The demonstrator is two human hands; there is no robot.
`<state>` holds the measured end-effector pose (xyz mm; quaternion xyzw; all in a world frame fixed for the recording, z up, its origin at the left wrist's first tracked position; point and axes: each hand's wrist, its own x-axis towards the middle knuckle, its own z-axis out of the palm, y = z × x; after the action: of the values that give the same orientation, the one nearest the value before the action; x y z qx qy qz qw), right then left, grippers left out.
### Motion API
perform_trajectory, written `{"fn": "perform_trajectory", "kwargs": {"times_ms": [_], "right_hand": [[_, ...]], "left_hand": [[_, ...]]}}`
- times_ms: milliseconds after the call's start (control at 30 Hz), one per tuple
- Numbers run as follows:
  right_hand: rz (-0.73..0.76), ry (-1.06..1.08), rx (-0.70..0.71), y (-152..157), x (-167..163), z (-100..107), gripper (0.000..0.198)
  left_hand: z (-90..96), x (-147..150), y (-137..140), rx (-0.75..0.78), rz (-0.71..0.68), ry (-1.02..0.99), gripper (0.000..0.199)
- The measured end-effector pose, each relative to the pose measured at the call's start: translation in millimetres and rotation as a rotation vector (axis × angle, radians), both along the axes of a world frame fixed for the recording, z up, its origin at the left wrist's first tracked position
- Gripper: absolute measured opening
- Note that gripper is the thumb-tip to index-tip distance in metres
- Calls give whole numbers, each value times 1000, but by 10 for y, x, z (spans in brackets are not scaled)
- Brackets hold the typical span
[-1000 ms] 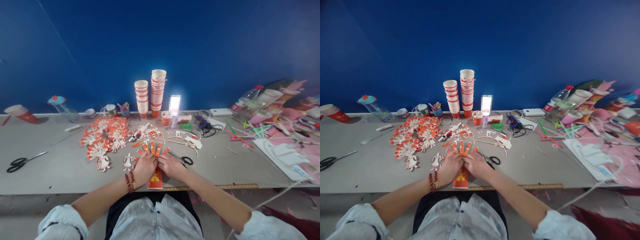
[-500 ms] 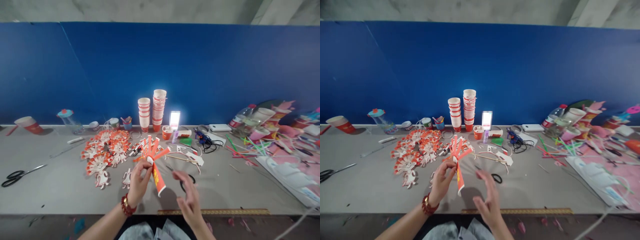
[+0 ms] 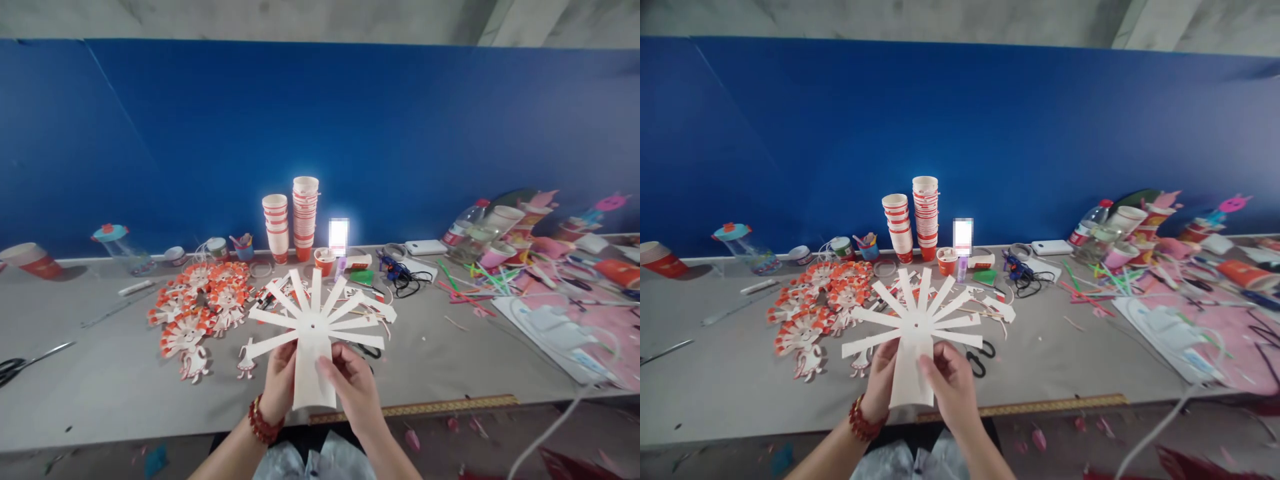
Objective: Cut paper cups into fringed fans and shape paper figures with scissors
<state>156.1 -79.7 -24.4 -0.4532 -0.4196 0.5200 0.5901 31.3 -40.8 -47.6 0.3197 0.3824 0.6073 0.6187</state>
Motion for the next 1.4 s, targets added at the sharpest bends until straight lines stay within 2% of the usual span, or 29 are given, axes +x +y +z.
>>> {"fn": "perform_trajectory", "kwargs": {"times_ms": [67,133,267,400,600,800,967,1033,1133,1233,1300,1400], "right_hand": [[-38,-78,36,9,4,-29,33],[-49,-120,56,28,9,-46,32],[-62,-108,88,69,6,-58,32],[-94,-77,87,73,-13,-101,34],[-113,3,76,45,-50,-133,35],[-134,-152,110,61,25,-44,36],[-182,-110,96,78,2,-68,36],[-176,-150,82,94,14,-64,35],[-169,-222,84,115,53,-21,35],[-97,-268,116,114,58,21,32],[-33,-317,131,101,34,21,30],[-42,-358,119,81,-18,-33,38]], "left_hand": [[28,-23,-25,-19,-70,-30,35],[67,-43,-44,38,-136,-9,37],[180,-50,-35,118,-212,197,28],[224,-30,-23,42,-263,165,25],[185,17,-87,-148,-203,-39,34],[206,-21,-58,22,-278,81,21],[181,19,-68,-84,-244,-12,26],[185,10,-72,-48,-236,72,29],[216,-36,-75,138,-223,362,31],[248,-72,-77,280,-106,602,30],[252,-75,-72,322,-49,667,31],[222,-49,-60,295,-71,640,35]]}}
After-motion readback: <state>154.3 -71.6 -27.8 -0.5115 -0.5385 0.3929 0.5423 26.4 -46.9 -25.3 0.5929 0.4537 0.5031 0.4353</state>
